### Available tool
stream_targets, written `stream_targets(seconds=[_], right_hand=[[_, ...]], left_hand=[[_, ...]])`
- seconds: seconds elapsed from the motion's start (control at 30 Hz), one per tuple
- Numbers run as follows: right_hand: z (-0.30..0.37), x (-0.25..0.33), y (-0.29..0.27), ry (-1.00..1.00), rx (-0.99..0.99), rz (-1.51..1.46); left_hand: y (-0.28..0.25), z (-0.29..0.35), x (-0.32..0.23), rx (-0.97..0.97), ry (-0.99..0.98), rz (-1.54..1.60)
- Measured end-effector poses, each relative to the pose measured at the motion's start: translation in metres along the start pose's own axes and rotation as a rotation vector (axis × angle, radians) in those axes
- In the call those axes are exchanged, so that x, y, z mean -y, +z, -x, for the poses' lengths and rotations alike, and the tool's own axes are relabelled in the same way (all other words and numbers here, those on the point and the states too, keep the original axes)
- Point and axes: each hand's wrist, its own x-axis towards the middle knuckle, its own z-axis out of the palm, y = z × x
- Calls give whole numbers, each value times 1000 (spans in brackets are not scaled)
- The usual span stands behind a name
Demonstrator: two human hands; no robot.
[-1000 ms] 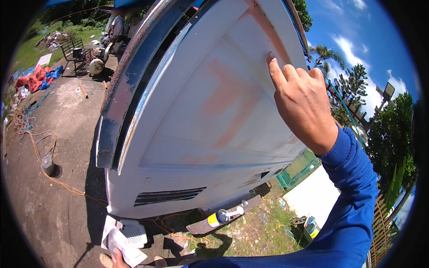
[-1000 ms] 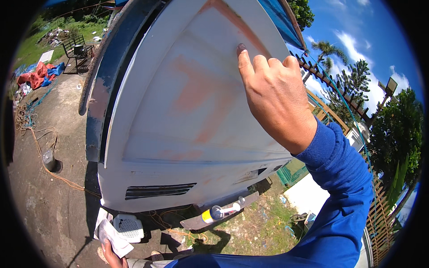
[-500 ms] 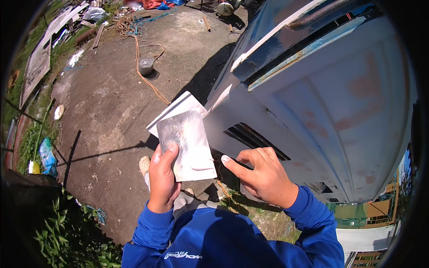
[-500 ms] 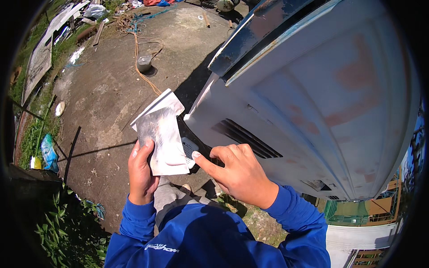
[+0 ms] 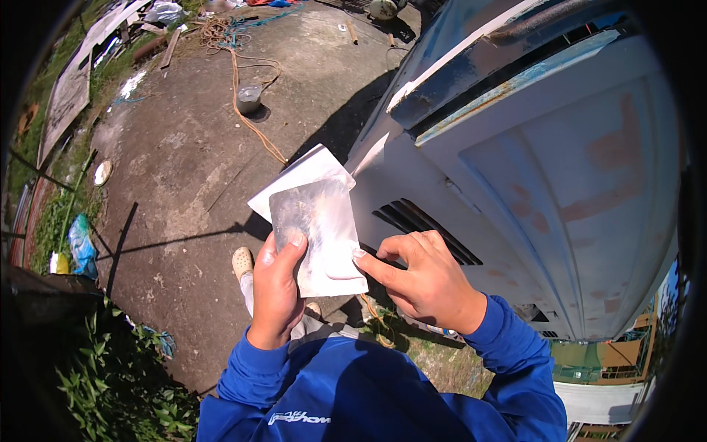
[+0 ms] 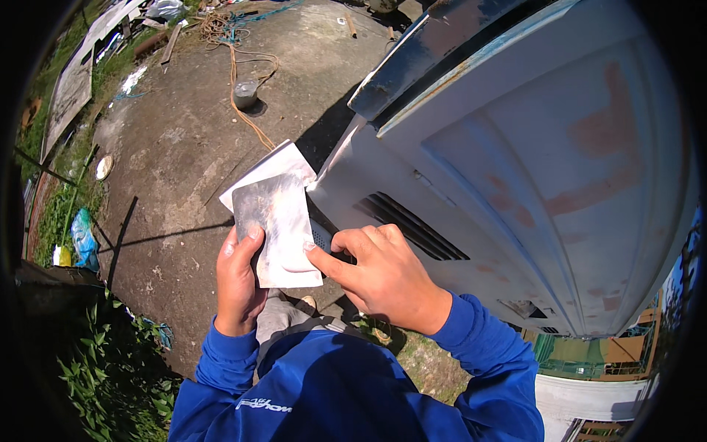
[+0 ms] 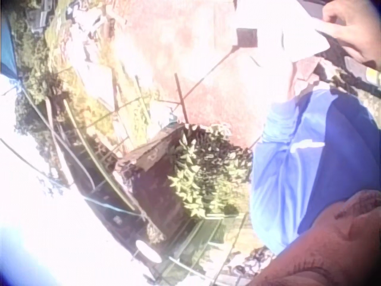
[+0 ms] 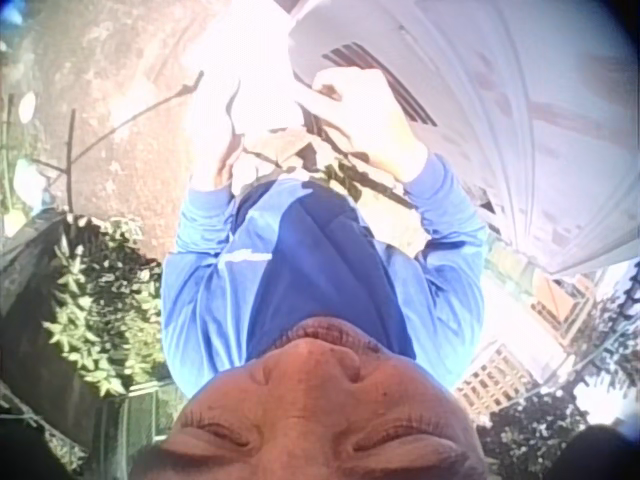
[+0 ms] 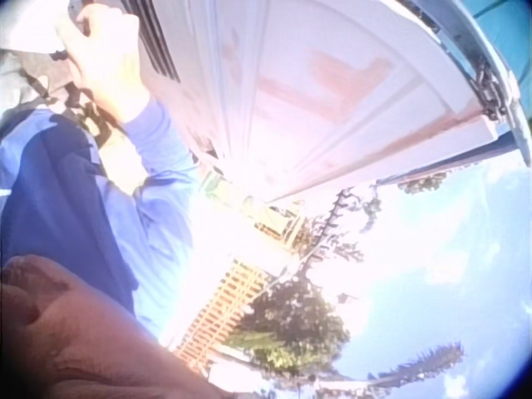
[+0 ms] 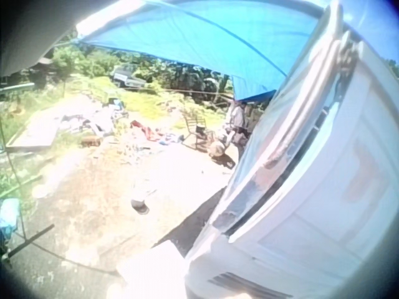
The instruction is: The person sands the side panel of a white truck using a sanding block and sandpaper. They wipe the surface with a cloth to remove dust and inspect the panel with their fingers before continuing to sand the area.
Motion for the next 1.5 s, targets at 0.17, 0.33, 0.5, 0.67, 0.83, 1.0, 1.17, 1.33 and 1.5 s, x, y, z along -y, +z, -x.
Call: stream_targets(seconds=[0.17,0.33,0.5,0.67,0.83,1.0,1.17,1.33,1.5], right_hand=[[12,-4,-7,65,40,-111],[51,-14,-39,479,-49,-901],[63,-8,-144,616,-365,-862],[66,-24,-248,288,-760,600],[63,-27,-304,251,-298,1729],[57,-30,-319,380,73,1949],[56,-33,-328,421,216,2061],[51,-35,-341,321,238,2110],[39,-31,-334,390,308,2151]], left_hand=[[1,-3,-3,-26,0,69],[-14,-24,15,-42,-47,128],[-24,-23,47,-72,-81,124],[-48,-27,92,-27,-158,112],[-10,-9,108,140,51,-85],[-38,-14,115,140,45,-261],[-67,-14,101,16,-36,-413],[-81,-14,94,-28,-62,-467],[-86,-14,92,-48,-75,-483]])
